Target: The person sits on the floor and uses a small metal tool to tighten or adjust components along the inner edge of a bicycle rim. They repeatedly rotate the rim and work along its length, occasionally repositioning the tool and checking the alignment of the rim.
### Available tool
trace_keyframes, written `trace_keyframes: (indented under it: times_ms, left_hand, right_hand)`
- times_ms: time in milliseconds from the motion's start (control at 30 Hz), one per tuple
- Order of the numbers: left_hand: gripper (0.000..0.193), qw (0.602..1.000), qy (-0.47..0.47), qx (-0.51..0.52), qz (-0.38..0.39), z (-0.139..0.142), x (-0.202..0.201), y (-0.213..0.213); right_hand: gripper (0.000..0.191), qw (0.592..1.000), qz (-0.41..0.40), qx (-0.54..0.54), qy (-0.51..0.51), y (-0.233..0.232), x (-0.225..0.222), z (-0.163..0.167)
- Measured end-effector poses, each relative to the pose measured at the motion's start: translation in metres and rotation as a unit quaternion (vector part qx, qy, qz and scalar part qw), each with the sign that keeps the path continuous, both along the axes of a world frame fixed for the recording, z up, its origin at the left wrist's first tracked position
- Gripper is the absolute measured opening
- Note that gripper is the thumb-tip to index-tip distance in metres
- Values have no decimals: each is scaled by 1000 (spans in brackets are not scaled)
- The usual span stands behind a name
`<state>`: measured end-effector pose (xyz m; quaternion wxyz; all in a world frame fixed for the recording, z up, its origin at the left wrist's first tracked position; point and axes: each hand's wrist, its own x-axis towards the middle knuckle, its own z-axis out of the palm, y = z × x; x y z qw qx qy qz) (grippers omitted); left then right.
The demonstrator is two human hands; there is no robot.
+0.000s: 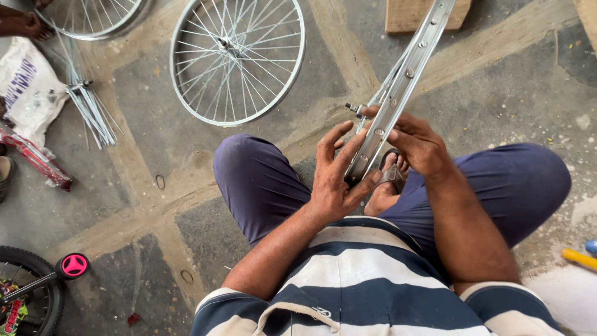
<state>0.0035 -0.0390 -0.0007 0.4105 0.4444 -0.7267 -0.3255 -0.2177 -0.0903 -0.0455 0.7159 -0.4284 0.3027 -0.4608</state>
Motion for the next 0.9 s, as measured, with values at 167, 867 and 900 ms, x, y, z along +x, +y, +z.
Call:
trace_keyframes:
  times_ms: [167, 867, 900]
  left_hand:
    - [72, 1000, 10, 3, -5, -1, -1, 1]
    - [71, 1000, 9, -20, -6, -4, -4, 3]
    - [72, 1000, 7, -18, -3, -5, -3, 3]
  right_hand:
    - [59, 996, 44, -77, -8, -1, 4, 18]
    - [17, 988, -126, -88, -8, 8, 9, 1]
    - [18, 981, -163, -100, -19, 7, 7, -2]
